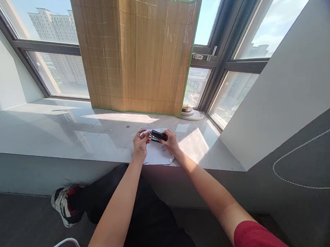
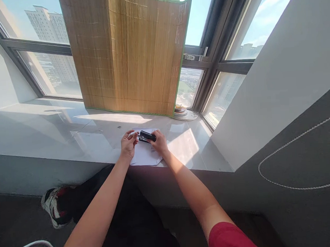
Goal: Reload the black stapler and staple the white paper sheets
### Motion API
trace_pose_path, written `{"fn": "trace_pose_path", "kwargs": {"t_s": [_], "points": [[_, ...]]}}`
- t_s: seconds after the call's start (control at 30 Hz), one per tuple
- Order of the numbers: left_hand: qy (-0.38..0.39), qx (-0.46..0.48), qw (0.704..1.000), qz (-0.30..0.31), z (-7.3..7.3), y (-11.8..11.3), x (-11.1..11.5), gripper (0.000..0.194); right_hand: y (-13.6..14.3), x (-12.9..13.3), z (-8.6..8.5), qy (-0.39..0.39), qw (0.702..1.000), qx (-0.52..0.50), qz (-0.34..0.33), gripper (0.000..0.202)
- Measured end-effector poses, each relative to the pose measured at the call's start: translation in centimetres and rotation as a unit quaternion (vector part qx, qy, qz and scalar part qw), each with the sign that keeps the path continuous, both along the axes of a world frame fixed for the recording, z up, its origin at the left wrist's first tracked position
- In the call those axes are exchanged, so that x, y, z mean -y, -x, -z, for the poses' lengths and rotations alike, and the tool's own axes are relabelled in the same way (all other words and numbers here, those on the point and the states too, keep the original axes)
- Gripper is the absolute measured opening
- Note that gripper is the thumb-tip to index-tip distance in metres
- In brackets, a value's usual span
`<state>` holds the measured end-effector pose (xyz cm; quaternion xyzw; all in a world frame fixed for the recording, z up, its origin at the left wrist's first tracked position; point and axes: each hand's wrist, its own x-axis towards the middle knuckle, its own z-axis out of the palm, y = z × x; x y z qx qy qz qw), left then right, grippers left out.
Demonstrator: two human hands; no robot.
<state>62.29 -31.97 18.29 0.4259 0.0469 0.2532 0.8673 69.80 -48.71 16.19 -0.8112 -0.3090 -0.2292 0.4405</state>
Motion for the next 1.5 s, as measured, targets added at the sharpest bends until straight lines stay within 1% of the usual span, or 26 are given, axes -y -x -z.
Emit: {"fn": "trace_pose_path", "kwargs": {"t_s": [0.1, 0.17, 0.27, 0.33, 0.43, 0.53, 0.67, 0.87, 1.13, 1.3, 1.4, 1.5], "points": [[-0.016, 0.013, 1.000, 0.009, 0.0, 0.1, 0.1, 0.055, -0.5, 0.0, 0.3, 0.016, 1.000, -0.021, -0.005, 0.020], [-0.023, 0.013, 1.000, 0.015, -0.1, 0.1, 0.1, 0.058, -0.4, 0.0, 0.2, 0.023, 1.000, -0.013, 0.001, 0.020], [-0.036, 0.009, 0.999, 0.028, -0.3, 0.2, 0.3, 0.061, 0.6, 0.0, -0.3, 0.008, 0.997, 0.062, 0.045, 0.025], [-0.049, 0.002, 0.998, 0.035, -0.3, 0.3, 0.4, 0.061, 1.5, 0.0, -0.7, 0.020, 0.990, 0.127, 0.058, 0.032], [-0.079, -0.003, 0.995, 0.053, -0.2, 0.4, 0.7, 0.059, 2.5, 0.0, -0.8, 0.073, 0.978, 0.194, 0.030, 0.034], [-0.104, -0.004, 0.993, 0.064, 0.1, 0.3, 1.0, 0.057, 2.6, -0.1, -0.5, 0.099, 0.970, 0.222, 0.016, 0.024], [-0.114, -0.015, 0.991, 0.062, 0.2, 0.3, 1.3, 0.058, 2.2, 0.0, -0.2, 0.101, 0.969, 0.224, 0.016, 0.023], [-0.124, -0.004, 0.991, 0.042, -0.3, 0.6, 1.5, 0.058, 2.3, 0.2, -0.4, 0.082, 0.966, 0.242, 0.027, 0.021], [-0.114, -0.003, 0.993, 0.039, -0.7, 1.1, 1.7, 0.052, 2.1, 0.8, -0.5, 0.106, 0.958, 0.266, 0.016, 0.021], [-0.114, -0.011, 0.993, 0.018, -0.6, 0.9, 1.4, 0.050, 2.0, 0.9, -0.6, 0.074, 0.962, 0.260, 0.028, 0.020], [-0.113, -0.017, 0.993, 0.007, -0.7, 0.8, 1.1, 0.049, 0.4, 1.7, -1.2, 0.042, 0.970, 0.232, 0.061, 0.020], [-0.110, -0.018, 0.994, 0.002, -0.8, 0.8, 1.0, 0.049, -2.7, 3.8, -1.8, 0.039, 0.981, 0.157, 0.108, 0.020]]}}
